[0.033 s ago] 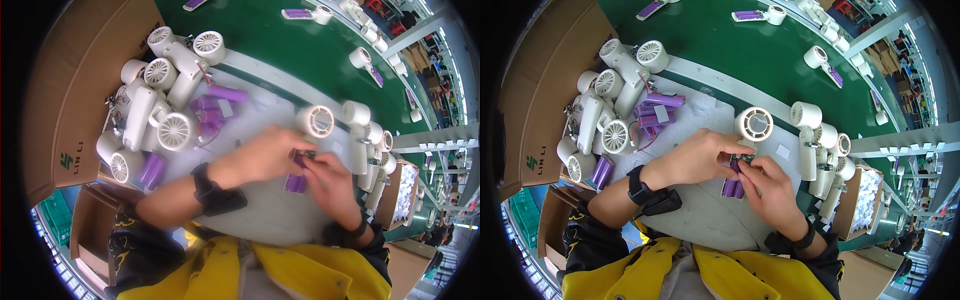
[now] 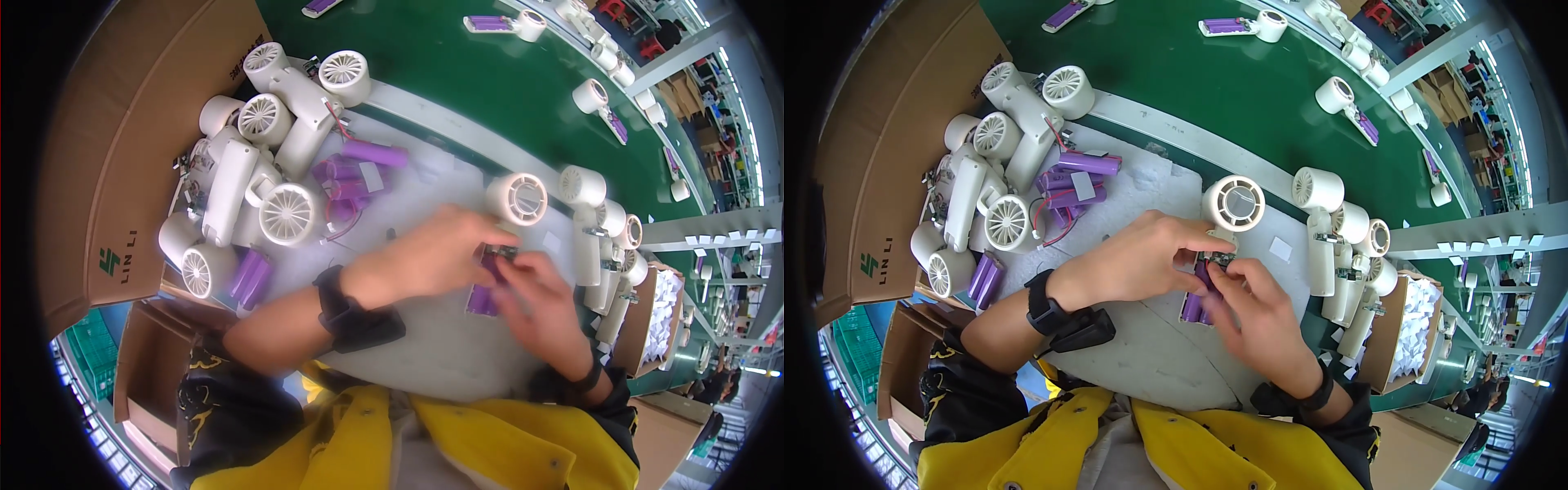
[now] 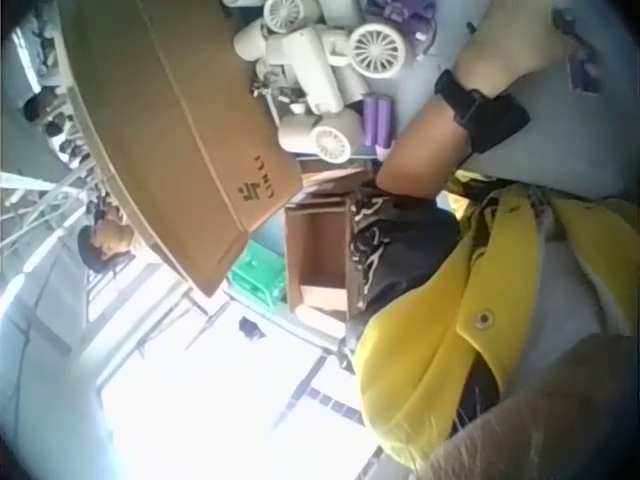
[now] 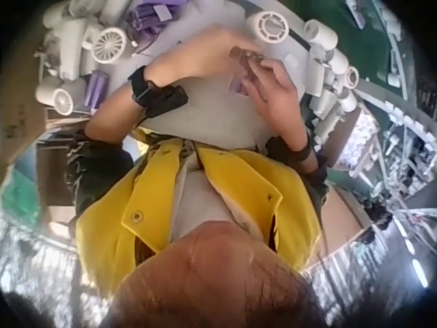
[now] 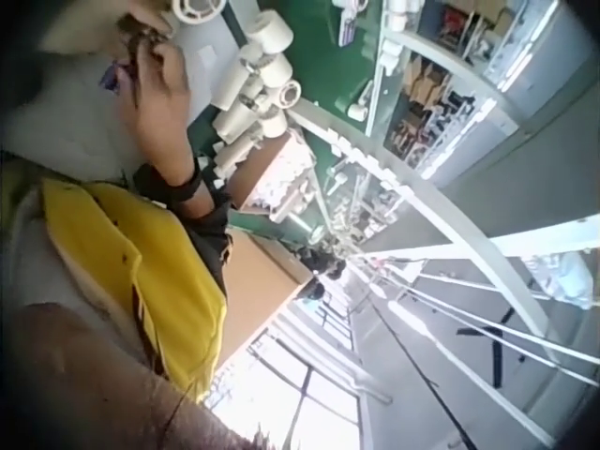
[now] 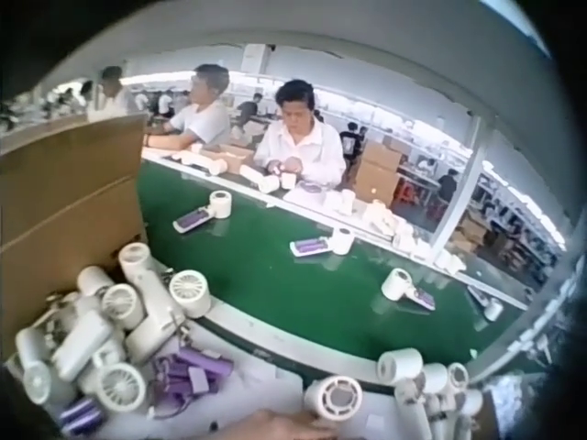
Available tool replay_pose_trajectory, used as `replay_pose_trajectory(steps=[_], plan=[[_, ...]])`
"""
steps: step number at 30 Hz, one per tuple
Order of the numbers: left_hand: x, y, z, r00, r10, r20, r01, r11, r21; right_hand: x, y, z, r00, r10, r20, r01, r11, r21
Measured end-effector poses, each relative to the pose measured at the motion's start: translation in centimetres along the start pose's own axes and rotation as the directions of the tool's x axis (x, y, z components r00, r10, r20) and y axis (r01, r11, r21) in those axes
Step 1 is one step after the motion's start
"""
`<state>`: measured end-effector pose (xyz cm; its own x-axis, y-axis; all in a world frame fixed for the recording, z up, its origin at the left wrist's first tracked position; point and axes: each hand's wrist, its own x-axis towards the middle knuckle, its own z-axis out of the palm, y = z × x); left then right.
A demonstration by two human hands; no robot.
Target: The person reaches into a cardboard box to retrieve a battery pack and connects its wire to a circuit board inside a handheld fan housing. They test the connection, press the battery into the housing, and place the assembly on a conveyor belt.
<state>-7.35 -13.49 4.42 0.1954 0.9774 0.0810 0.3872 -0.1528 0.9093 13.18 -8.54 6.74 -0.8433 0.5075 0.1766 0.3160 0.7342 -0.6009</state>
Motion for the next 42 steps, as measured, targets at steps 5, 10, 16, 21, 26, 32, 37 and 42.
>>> replay_pose_trajectory(steps=[5,10,16,21,26,32,37,42], plan=[[-0.4,-0.8,-0.1,0.943,0.189,-0.273,-0.158,0.979,0.132,-0.5,-0.9,0.1,1.000,-0.013,0.026,0.017,0.986,-0.167],[-0.4,0.2,-1.8,0.789,0.257,-0.558,0.365,0.534,0.763,4.0,3.4,-1.0,0.935,-0.083,-0.345,-0.117,0.847,-0.519],[-1.7,-0.9,-2.4,0.816,-0.058,-0.574,0.551,0.378,0.744,3.3,4.1,-5.9,0.947,0.167,-0.276,-0.310,0.709,-0.634],[-1.7,-2.1,-3.0,0.839,0.012,-0.544,0.482,0.450,0.752,1.5,5.5,-5.0,0.921,0.323,-0.218,-0.389,0.735,-0.556],[-1.5,-1.5,-3.1,0.870,-0.081,-0.486,0.452,0.523,0.723,1.0,3.6,-4.0,0.984,0.033,-0.177,-0.119,0.856,-0.503],[-0.5,0.6,-2.8,0.799,0.247,-0.549,-0.044,0.934,0.356,-1.3,-1.8,0.6,0.994,0.106,0.032,-0.092,0.953,-0.289],[-0.8,1.1,-2.5,0.888,0.183,-0.423,-0.287,0.938,-0.196,-1.2,0.7,1.2,0.968,-0.115,-0.222,0.117,0.993,-0.004],[-1.1,1.5,-0.4,0.914,0.159,-0.373,-0.330,0.826,-0.457,-1.0,3.3,0.1,0.977,-0.080,-0.199,0.140,0.942,0.304]])
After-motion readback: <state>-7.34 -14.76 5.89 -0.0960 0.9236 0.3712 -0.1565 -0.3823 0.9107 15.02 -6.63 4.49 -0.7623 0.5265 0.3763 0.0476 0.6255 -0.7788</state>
